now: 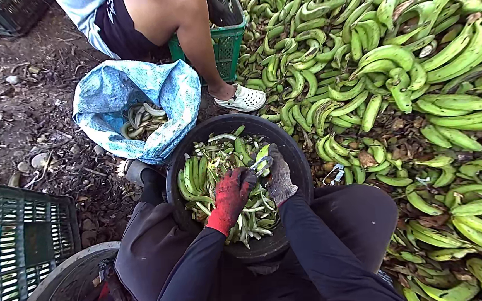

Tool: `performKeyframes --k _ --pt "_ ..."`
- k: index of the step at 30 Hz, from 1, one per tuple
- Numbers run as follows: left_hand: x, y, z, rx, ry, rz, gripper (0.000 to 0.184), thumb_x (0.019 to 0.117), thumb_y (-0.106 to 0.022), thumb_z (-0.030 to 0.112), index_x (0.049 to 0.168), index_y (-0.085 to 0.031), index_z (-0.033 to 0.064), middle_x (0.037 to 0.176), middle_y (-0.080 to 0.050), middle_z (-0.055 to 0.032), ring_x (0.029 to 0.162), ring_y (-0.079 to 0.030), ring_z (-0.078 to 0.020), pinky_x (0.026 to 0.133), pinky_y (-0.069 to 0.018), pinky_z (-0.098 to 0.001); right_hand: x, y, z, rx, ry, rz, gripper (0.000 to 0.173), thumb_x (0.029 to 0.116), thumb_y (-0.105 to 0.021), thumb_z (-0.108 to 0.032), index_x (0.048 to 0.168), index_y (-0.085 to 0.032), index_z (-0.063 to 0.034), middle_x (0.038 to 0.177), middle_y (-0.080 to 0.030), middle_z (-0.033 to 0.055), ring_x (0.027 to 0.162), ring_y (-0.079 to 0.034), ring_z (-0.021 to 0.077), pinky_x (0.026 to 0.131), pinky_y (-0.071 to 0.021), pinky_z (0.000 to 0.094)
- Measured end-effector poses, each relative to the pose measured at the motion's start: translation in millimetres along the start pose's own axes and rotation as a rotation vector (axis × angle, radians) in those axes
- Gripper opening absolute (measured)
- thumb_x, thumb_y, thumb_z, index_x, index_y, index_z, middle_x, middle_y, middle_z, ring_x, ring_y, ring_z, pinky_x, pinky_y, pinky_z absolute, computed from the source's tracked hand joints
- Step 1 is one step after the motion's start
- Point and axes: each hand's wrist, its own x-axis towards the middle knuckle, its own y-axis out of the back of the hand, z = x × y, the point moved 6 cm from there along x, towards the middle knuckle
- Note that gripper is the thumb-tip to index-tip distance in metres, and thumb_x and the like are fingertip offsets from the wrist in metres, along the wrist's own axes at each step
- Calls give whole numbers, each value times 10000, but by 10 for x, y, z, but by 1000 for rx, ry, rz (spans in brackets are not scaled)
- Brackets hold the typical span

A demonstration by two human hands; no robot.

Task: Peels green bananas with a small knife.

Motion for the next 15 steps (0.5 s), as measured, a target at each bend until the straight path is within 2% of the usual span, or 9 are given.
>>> performKeyframes --k 2,3,5,7,9,11,13,15 --pt "-33 15 53 72 -8 39 547 1006 -426 567 1366 -645 220 1190 -690 -130 1071 -672 -310 916 -540 -547 -25 -73 -47 137 -17 59 529 1049 -459 -533 1399 -517 -140 1178 -660 125 999 -689 261 827 -603 492" --pt "-38 34 65 100 -9 66 553 995 -444 576 1362 -651 218 1184 -689 -144 1061 -674 -329 907 -540 -557 -36 -102 -68 172 -35 127 528 1041 -464 -545 1383 -512 -146 1170 -651 119 987 -684 255 805 -600 483" --pt "-32 58 64 133 1 105 562 981 -467 588 1359 -657 218 1174 -692 -147 1043 -677 -339 895 -539 -563 -68 -122 -104 150 -13 220 553 1046 -454 -550 1407 -500 -134 1235 -630 121 1060 -662 245 856 -588 480" --pt "-20 65 65 147 31 95 555 992 -461 578 1371 -649 219 1183 -688 -152 1047 -675 -345 901 -536 -561 -109 -125 -141 14 60 274 554 1069 -407 -527 1415 -512 -107 1286 -616 127 1131 -640 232 923 -569 475" --pt "7 66 56 143 55 83 538 1016 -428 560 1369 -648 219 1183 -686 -150 1043 -677 -336 900 -541 -547 -142 -116 -191 -291 137 340 555 1096 -334 -491 1435 -506 -85 1335 -601 139 1208 -604 222 998 -530 450" --pt "41 72 41 130 74 57 506 1031 -418 508 1374 -645 213 1204 -685 -151 1054 -680 -334 906 -543 -547 -148 -108 -223 -579 150 398 566 1105 -307 -463 1450 -502 -59 1383 -580 183 1295 -552 279 1073 -460 501" --pt "59 86 31 140 80 31 491 1036 -411 485 1386 -636 225 1228 -679 -143 1074 -675 -330 917 -540 -548 -130 -94 -210 -592 146 434 555 1099 -334 -476 1416 -536 -68 1361 -595 169 1275 -562 264 1063 -462 495" --pt "62 63 36 181 80 42 488 1034 -411 482 1396 -631 241 1234 -673 -147 1086 -665 -342 910 -533 -560 -120 -98 -217 -653 159 423 530 1109 -332 -418 1443 -513 -49 1401 -571 188 1316 -537 279 1095 -439 494"
